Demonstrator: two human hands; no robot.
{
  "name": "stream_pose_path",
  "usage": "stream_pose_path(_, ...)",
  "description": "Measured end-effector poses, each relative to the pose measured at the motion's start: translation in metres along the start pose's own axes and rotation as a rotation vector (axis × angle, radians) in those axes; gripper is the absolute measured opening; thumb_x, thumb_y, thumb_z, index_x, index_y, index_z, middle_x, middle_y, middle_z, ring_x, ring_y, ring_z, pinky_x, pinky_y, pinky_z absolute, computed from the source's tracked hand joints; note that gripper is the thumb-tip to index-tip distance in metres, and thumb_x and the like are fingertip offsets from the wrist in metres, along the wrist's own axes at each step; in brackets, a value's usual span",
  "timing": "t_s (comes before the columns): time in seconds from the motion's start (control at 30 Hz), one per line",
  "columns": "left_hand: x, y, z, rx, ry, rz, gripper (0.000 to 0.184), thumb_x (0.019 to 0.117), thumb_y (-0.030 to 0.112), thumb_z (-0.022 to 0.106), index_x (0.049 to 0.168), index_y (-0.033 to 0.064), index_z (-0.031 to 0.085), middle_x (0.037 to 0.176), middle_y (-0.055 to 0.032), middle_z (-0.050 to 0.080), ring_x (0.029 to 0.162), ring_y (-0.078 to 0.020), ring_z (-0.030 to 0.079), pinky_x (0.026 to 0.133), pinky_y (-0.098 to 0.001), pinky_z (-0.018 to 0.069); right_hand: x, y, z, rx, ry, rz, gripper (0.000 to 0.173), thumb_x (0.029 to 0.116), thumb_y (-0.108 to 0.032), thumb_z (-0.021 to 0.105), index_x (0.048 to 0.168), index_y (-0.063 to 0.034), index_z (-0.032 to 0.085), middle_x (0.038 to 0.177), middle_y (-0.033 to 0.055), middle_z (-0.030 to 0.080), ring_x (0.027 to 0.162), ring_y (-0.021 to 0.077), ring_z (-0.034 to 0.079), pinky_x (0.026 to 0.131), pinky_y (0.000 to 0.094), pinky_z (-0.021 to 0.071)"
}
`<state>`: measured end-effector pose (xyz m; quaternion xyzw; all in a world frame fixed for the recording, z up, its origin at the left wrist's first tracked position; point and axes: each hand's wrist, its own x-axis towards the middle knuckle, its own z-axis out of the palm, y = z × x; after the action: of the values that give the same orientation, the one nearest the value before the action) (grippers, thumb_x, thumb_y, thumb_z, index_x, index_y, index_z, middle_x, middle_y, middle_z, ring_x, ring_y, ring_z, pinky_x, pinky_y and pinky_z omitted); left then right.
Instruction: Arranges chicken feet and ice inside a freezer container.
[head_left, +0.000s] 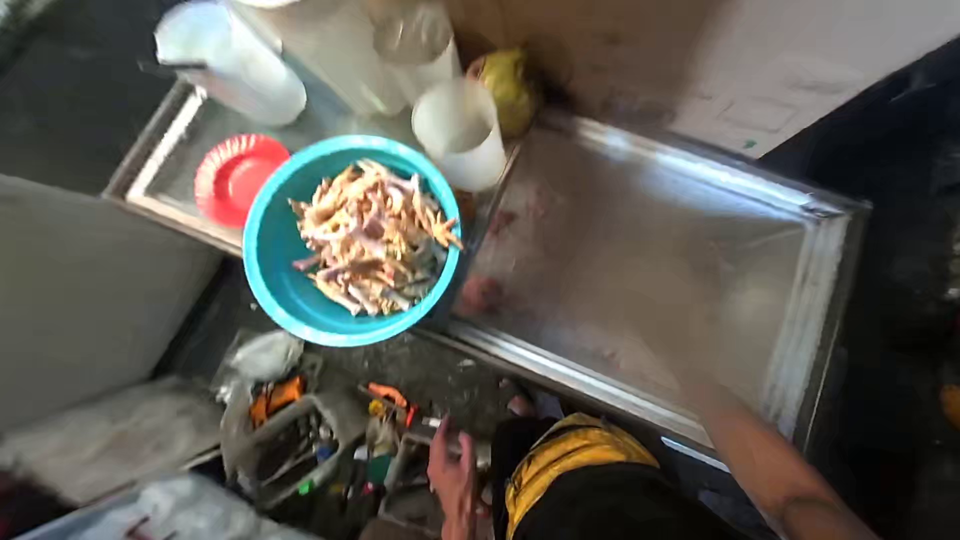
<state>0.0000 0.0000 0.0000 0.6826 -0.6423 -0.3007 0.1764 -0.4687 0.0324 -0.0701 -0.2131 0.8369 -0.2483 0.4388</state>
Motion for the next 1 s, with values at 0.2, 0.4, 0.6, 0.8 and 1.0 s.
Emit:
stream_pose_path(0.2, 0.079, 0.073, 0.062, 0.075, -0.079, 0.441, 0.053, 0.0962, 0.03, 0.054, 0.135, -0.0064, 0.059, 0.126, -0.0234, 0.068, 0.119, -0.0389, 0.064, 0.107, -0.0567, 0.0449, 0.067, -0.032, 0.047, -0.35, -0.312, 0.004, 0.049, 0.1043, -0.028, 0.051, 0.148, -0.0048, 0.051, 0.15, 0.0215, 0.051, 0.138, 0.0339, 0.051, 0.116, 0.0493, 0.0399)
stream_pose_path(0.4, 0.141, 0.092, 0.119, 0.264, -0.128, 0.63, 0.055, 0.0994, 0.044, 0.048, 0.134, 0.0043, 0.065, 0.12, -0.0176, 0.072, 0.116, -0.0375, 0.067, 0.111, -0.0606, 0.0396, 0.137, -0.114, 0.052, -0.821, -0.474, 0.046, 0.048, 0.1086, -0.021, 0.047, 0.152, -0.0005, 0.044, 0.16, 0.0238, 0.038, 0.147, 0.0409, 0.039, 0.117, 0.0583, 0.0341)
stream_pose_path(0.6, 0.148, 0.096, 0.125, 0.347, -0.075, 0.504, 0.064, 0.1007, 0.055, 0.04, 0.134, 0.0046, 0.063, 0.113, -0.0177, 0.074, 0.11, -0.033, 0.068, 0.113, -0.0532, 0.0377, 0.229, -0.089, 0.084, -0.908, -0.311, -0.107, 0.049, 0.0971, -0.009, 0.061, 0.145, -0.0054, 0.055, 0.151, 0.0281, 0.045, 0.141, 0.0495, 0.04, 0.11, 0.0671, 0.0359)
stream_pose_path(0.8, 0.15, 0.1, 0.126, 0.4, -0.115, 0.474, 0.061, 0.0995, 0.053, 0.044, 0.135, 0.0053, 0.061, 0.111, -0.0175, 0.073, 0.105, -0.0298, 0.068, 0.111, -0.05, 0.0378, 0.253, -0.077, 0.117, -0.891, -0.345, 0.031, 0.05, 0.104, -0.011, 0.047, 0.153, -0.0045, 0.045, 0.157, 0.0226, 0.044, 0.146, 0.0461, 0.037, 0.116, 0.0687, 0.0259)
stream_pose_path(1.0, 0.15, 0.104, 0.125, 0.457, -0.145, 0.455, 0.061, 0.0997, 0.053, 0.043, 0.135, 0.0067, 0.061, 0.114, -0.0164, 0.072, 0.107, -0.0289, 0.066, 0.112, -0.0474, 0.0355, 0.23, -0.063, 0.095, -0.811, -0.517, -0.068, 0.045, 0.0996, -0.004, 0.058, 0.144, -0.0038, 0.055, 0.146, 0.0292, 0.051, 0.137, 0.0512, 0.046, 0.108, 0.0653, 0.0412)
